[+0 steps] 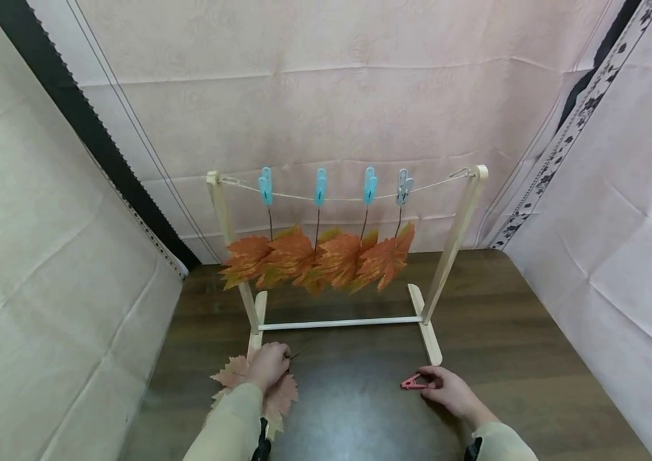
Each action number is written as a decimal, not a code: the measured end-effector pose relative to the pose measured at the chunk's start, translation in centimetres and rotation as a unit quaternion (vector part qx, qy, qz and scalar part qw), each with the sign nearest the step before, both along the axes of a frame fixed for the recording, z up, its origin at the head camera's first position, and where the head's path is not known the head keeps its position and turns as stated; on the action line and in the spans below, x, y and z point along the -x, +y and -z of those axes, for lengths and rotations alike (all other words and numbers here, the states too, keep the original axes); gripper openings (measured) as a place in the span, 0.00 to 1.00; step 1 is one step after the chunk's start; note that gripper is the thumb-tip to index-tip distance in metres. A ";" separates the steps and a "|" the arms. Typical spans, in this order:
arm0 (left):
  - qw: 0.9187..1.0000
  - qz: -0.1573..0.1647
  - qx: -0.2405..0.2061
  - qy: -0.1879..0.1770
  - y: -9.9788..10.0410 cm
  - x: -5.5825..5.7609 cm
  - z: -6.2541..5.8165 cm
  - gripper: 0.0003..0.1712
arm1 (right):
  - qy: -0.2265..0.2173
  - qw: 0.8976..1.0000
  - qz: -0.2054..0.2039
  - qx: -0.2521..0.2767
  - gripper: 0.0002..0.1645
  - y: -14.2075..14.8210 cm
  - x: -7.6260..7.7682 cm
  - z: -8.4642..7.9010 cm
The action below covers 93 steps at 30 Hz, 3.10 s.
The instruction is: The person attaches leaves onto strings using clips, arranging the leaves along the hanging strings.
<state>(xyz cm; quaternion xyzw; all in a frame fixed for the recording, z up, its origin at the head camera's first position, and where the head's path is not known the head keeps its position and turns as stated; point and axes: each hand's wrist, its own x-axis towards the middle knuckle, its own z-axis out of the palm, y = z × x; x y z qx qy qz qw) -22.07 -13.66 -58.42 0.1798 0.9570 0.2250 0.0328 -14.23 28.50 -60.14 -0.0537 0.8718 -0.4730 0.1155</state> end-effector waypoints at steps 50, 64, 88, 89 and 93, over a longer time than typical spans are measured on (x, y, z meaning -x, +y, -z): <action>0.970 0.100 -0.221 -0.007 9.1 -0.4 -13.3 0.10 | 0.110 0.987 0.108 -0.036 0.22 0.2 3.4 -9.0; 0.964 0.130 -0.228 0.054 10.9 -0.2 -16.9 0.12 | 0.233 0.965 0.114 -0.042 0.20 0.6 5.1 -15.0; 0.956 0.147 -0.220 0.126 15.2 1.6 -24.1 0.10 | 0.327 0.928 0.153 0.086 0.19 -1.6 4.7 -26.2; 0.957 0.145 -0.216 0.127 15.3 1.7 -24.4 0.10 | 0.331 0.926 0.150 0.097 0.19 -1.8 4.7 -26.6; 0.962 0.141 -0.206 0.111 15.8 1.9 -25.3 0.11 | 0.343 0.920 0.144 0.120 0.18 -1.8 5.0 -27.2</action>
